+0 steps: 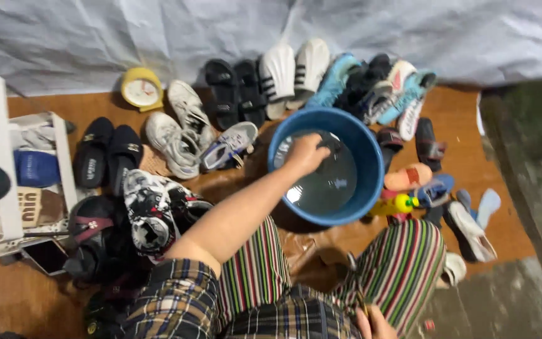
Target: The person scrubs a black slipper with a brush in a blue basin of water, then wipes the floor with a red cloth. The person continues scrubbing the slipper with the brush and rinsing it in the basin.
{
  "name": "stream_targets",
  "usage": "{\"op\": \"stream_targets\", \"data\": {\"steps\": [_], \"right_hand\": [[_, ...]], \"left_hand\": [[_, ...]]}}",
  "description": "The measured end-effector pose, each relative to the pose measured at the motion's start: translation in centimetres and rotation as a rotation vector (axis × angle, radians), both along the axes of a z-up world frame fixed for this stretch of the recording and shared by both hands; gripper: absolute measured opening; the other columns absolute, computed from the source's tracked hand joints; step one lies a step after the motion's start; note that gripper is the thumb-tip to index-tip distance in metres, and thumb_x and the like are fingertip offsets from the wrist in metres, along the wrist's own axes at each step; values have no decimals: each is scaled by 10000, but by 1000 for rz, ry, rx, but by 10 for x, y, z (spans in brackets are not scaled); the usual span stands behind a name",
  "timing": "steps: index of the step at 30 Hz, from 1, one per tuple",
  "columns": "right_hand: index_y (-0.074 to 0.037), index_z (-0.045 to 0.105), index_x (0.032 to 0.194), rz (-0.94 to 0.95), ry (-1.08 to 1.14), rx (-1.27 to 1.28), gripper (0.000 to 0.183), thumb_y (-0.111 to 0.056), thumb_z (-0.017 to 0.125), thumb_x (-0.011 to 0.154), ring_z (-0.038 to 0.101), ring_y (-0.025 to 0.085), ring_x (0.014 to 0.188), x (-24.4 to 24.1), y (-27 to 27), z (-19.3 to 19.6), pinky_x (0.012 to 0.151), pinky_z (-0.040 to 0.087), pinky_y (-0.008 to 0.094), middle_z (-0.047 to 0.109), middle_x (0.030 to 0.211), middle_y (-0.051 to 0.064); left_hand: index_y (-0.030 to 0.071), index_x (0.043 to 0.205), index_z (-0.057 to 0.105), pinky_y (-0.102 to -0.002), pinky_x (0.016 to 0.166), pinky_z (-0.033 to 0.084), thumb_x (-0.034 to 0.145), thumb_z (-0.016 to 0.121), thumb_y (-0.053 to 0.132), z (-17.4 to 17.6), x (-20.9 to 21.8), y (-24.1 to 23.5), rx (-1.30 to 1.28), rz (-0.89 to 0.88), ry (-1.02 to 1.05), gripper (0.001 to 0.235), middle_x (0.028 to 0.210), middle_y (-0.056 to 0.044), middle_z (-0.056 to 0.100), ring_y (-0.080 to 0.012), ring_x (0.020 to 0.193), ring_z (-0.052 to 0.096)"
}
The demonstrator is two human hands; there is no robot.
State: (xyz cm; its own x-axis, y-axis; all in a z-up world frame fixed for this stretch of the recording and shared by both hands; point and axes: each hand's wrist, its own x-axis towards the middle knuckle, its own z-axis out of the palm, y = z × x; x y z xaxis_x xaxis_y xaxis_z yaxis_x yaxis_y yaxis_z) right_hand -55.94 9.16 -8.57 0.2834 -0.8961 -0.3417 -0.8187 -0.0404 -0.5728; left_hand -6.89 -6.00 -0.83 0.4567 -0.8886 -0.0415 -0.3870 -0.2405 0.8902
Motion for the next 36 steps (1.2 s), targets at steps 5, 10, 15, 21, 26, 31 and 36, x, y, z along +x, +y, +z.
{"op": "stream_targets", "data": {"steps": [5, 10, 15, 21, 26, 31, 36], "right_hand": [[-130, 753, 930, 53, 74, -87, 144, -258, 709, 882, 594, 131, 503, 23, -8, 12, 533, 509, 266, 685, 593, 31], [-73, 686, 1091, -27, 21, -238, 194, -166, 656, 923, 590, 176, 572, 42, 0, 70, 567, 501, 310, 683, 705, 65], [-103, 683, 1075, 4, -91, -374, 160, -234, 635, 998, 592, 342, 743, 126, -40, 113, 662, 450, 464, 656, 775, 153], [-237, 572, 1438, 71, -278, -378, 394, -265, 492, 1053, 664, 520, 904, 250, -88, 152, 873, 499, 633, 709, 869, 270], [-265, 642, 1410, 343, -469, -451, 474, -57, 580, 988, 640, 318, 1223, 286, -127, 97, 1047, 500, 451, 695, 1336, 84], [-140, 632, 1412, 338, -510, -571, 473, 48, 557, 984, 606, 413, 1232, 270, -209, 62, 1052, 486, 550, 656, 1359, 180], [-228, 647, 1405, 323, -434, -548, 464, -17, 603, 994, 660, 344, 1183, 273, -207, 62, 1036, 507, 496, 705, 1299, 106]], "left_hand": [[37, 1001, 715, -411, 794, 554, 864, 699, 259, -5, 4, 1, -98, 36, -21, 261, 955, -135, 761, -326, 832, 714], [30, 941, 698, -399, 775, 566, 842, 715, 262, -8, 12, 9, -125, 49, 21, 253, 886, -133, 748, -305, 764, 702], [63, 1113, 725, -398, 878, 577, 851, 748, 343, -12, 23, 10, -65, 98, 183, 383, 1060, -131, 756, -295, 998, 699], [21, 1312, 660, -452, 1054, 527, 907, 752, 324, 9, 26, 27, -50, 234, 433, 514, 1343, -221, 655, -351, 1307, 593], [1, 1461, 539, -519, 1142, 430, 951, 751, 296, 4, 39, 33, -149, 322, 713, 626, 1502, -270, 506, -392, 1412, 483], [66, 1220, 660, -442, 761, 666, 926, 764, 192, -24, 50, 27, -300, 414, 1028, 336, 1034, -153, 725, -271, 922, 754], [79, 1192, 671, -538, 793, 644, 925, 775, 187, -31, 46, 23, -337, 526, 1075, 306, 1071, -207, 728, -318, 970, 738]]}}
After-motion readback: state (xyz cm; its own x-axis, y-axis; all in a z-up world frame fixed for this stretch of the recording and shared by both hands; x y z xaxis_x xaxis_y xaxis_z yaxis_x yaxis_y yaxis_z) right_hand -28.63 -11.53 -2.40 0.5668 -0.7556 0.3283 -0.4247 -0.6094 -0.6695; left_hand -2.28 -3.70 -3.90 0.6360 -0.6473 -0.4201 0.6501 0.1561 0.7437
